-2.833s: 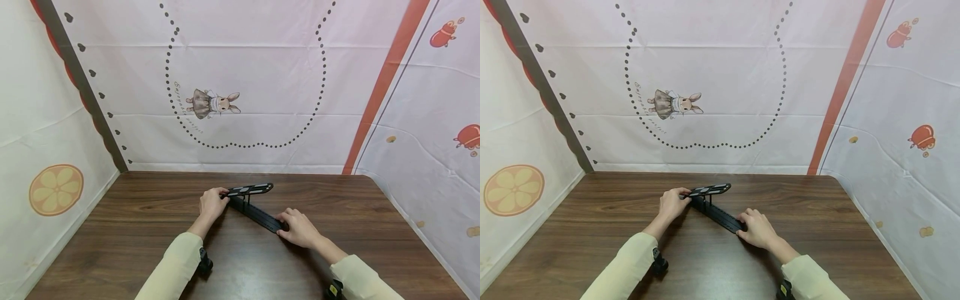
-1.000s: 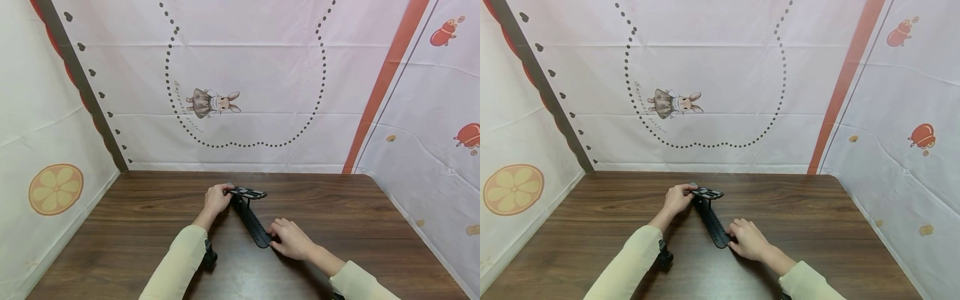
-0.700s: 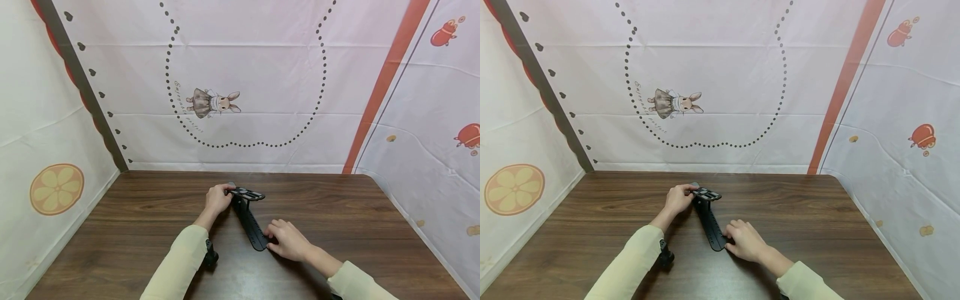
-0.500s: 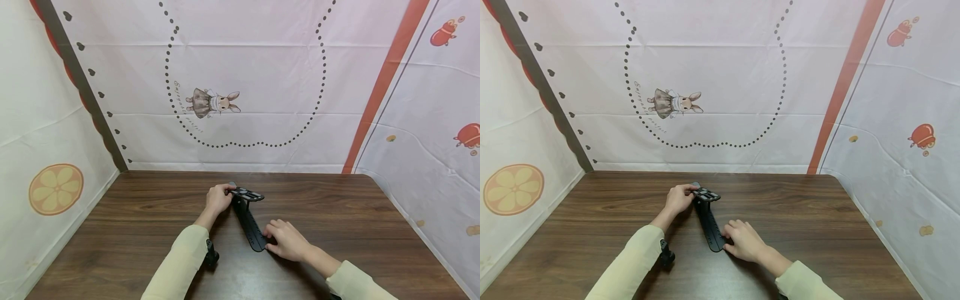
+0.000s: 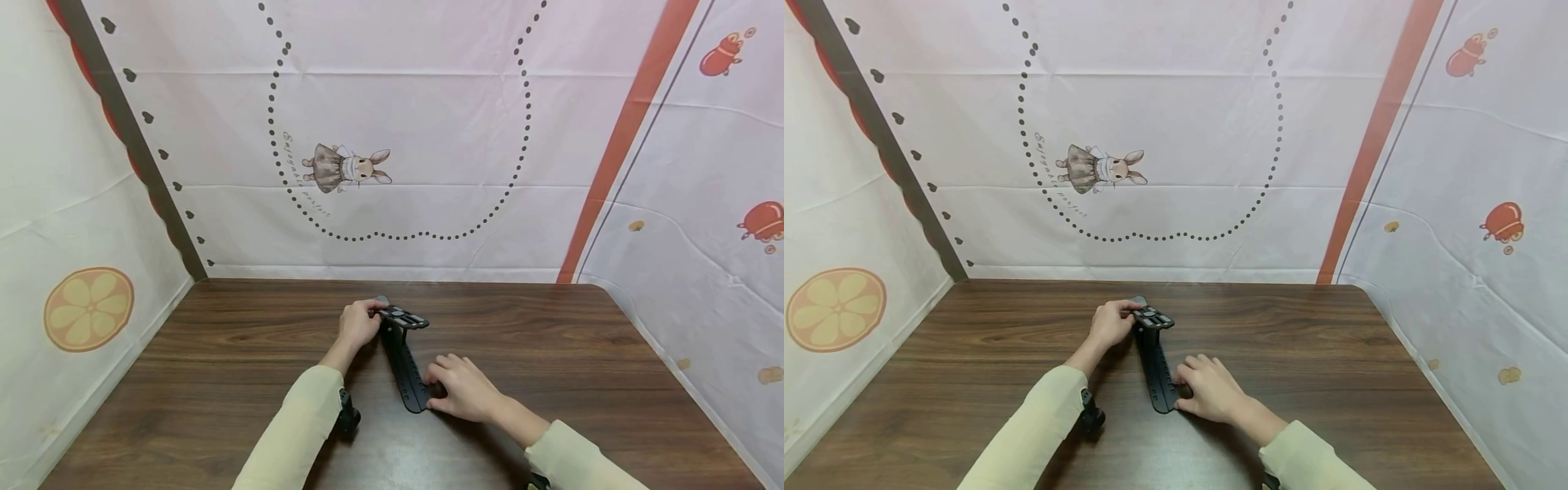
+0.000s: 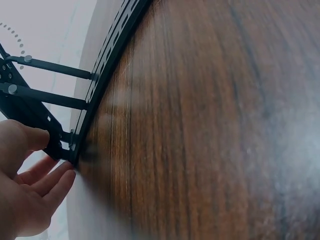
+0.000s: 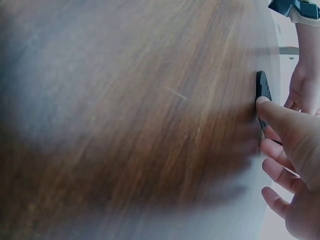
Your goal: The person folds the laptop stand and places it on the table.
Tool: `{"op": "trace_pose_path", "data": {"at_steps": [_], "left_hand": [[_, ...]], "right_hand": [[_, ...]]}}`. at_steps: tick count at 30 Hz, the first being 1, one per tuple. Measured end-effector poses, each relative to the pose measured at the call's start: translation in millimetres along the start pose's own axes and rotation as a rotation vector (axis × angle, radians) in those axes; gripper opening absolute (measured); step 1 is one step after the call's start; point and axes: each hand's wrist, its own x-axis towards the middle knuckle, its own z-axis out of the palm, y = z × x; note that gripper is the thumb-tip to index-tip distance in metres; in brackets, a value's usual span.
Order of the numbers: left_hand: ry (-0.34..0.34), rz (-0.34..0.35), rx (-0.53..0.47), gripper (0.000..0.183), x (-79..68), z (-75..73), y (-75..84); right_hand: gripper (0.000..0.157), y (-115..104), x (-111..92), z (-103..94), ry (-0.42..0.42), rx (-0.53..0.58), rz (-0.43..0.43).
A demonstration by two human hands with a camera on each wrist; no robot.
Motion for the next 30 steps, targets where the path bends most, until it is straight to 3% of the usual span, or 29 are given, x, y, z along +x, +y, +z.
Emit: {"op": "trace_pose_path", "data": {"at_steps": [7,15,30], "left_hand": [[-0.006,-0.003,-0.042,0.026,1.7,1.3,-3.0],[-0.015,-0.016,-0.071,0.025,1.3,0.0,-4.2],[0.039,-0.031,0.050,0.014,-5.0,-4.9,0.5]], "right_hand": [[0.041,-2.4,4.1,-1.6,-0.043,0.011,-0.010],[0.038,-4.7,5.5,-2.7,-0.099,0.033,-0.002],[0.037,-3.9,4.3,-1.6,-0.080,0.044,-0.021]]}}
